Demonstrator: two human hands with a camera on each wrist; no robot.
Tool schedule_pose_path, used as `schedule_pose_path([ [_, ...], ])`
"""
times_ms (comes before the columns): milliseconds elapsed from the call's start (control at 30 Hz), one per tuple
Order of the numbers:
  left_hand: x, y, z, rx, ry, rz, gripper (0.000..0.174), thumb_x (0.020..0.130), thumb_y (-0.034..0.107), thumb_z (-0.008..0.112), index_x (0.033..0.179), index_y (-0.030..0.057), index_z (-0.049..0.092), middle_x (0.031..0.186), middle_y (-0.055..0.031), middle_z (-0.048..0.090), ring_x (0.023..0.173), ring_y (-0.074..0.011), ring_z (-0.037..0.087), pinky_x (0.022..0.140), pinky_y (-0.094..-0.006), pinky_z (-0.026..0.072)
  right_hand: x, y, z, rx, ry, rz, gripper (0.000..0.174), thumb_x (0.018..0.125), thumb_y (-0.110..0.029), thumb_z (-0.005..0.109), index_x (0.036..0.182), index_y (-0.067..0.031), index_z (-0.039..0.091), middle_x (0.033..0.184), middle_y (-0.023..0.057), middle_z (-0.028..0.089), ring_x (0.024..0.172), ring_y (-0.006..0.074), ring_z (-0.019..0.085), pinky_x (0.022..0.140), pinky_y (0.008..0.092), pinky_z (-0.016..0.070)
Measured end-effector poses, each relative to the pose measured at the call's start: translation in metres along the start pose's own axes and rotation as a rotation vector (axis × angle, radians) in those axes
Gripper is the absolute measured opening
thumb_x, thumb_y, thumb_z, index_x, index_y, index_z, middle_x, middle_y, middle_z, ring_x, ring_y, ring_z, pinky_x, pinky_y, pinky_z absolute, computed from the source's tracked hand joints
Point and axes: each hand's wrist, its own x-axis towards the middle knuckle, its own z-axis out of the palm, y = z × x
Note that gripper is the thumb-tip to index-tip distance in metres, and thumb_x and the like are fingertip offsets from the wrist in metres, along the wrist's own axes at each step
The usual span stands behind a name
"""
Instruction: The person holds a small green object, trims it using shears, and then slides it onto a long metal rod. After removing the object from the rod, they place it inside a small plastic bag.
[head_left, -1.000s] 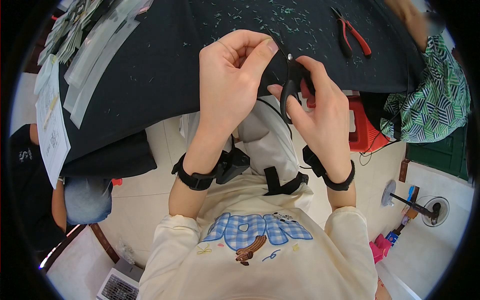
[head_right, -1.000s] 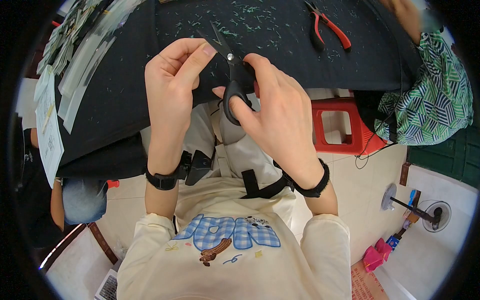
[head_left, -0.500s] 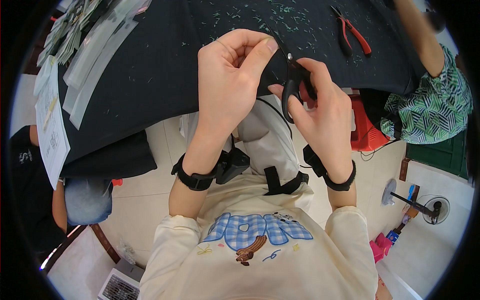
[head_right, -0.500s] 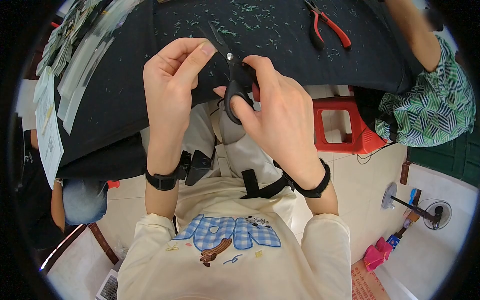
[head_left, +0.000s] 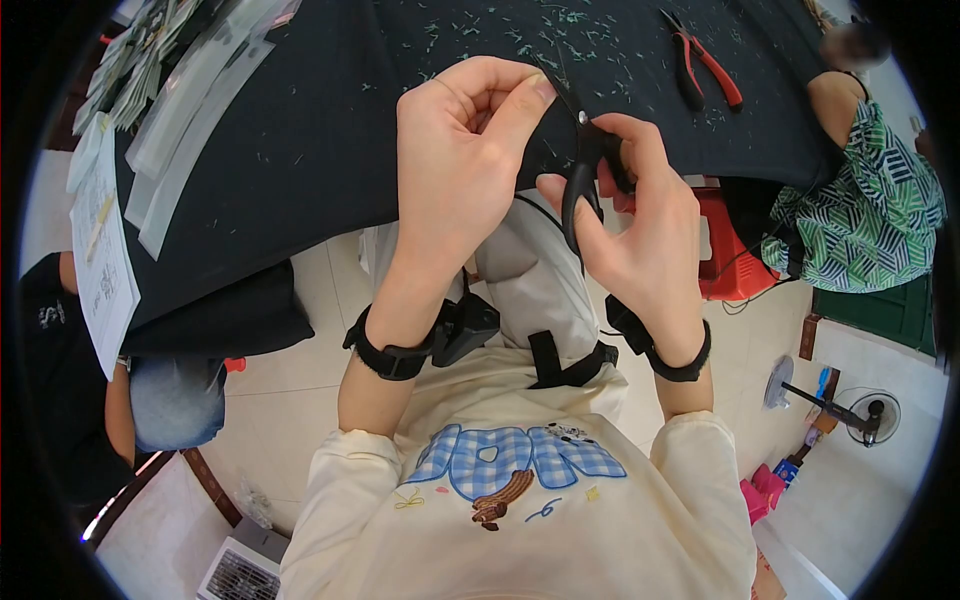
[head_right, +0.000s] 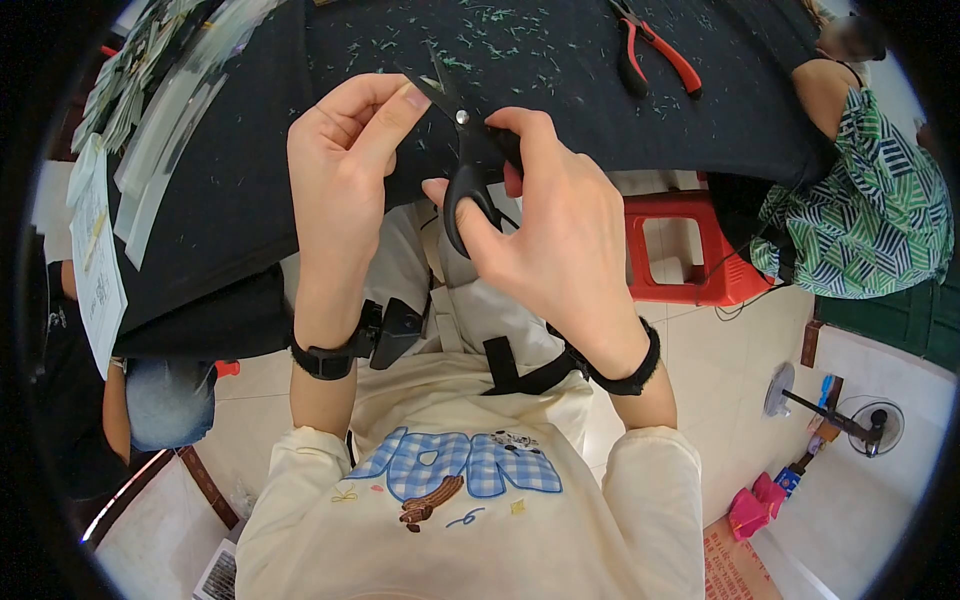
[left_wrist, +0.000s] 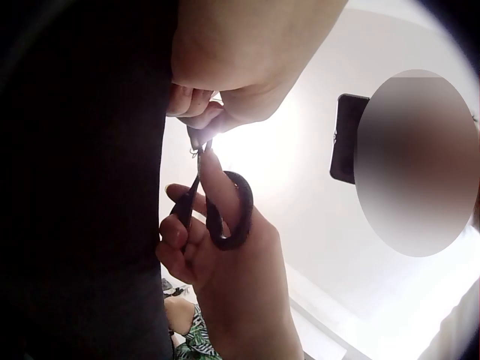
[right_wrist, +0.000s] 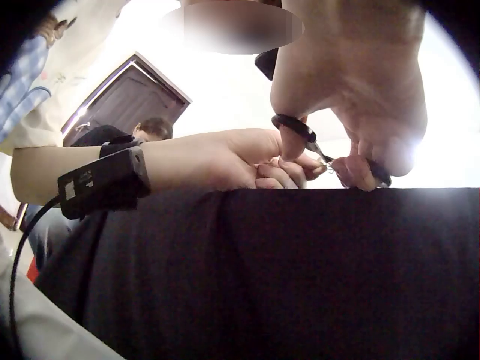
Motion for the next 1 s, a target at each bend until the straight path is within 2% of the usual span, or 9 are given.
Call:
schedule_pose_path([
  [300, -0.0007, 0.0012, -0.0004, -0.002, -0.010, 0.002, 0.010, 0.081, 0.005, 0.060, 0.081, -0.0045, 0.063, 0.063, 0.0021, 0.056, 0.055, -0.0003, 0.044, 0.046, -0.0164, 0.0332, 0.0014, -0.0042, -0.0013, -0.074, 0.003, -0.015, 0.042, 0.070, -0.029, 0.069, 0.097, -0.0010, 0.053, 0.060, 0.0059, 0.052, 0.053, 0.0222, 0.052, 0.054, 0.0318, 0.0401],
  [933, -0.0013, 0.0002, 0.0002, 0.030, -0.004, 0.022, 0.009, 0.081, 0.004, 0.059, 0.079, -0.0044, 0.061, 0.062, 0.0028, 0.054, 0.054, -0.0007, 0.042, 0.047, -0.0167, 0.0321, 0.0006, 0.0029, -0.0062, -0.092, -0.016, -0.098, 0.036, 0.071, -0.028, 0.067, 0.095, -0.0043, 0.053, 0.058, 0.0051, 0.050, 0.050, 0.0218, 0.048, 0.051, 0.0316, 0.0380],
  [1000, -0.0012, -0.0006, 0.0001, 0.030, -0.005, 0.018, 0.009, 0.081, 0.004, 0.059, 0.079, -0.0043, 0.061, 0.062, 0.0027, 0.054, 0.055, -0.0008, 0.042, 0.047, -0.0166, 0.0322, -0.0004, 0.0030, -0.0081, -0.114, -0.072, -0.061, 0.038, 0.067, -0.016, 0.061, 0.102, -0.0038, 0.052, 0.067, 0.0083, 0.055, 0.057, 0.0210, 0.053, 0.055, 0.0302, 0.0422],
])
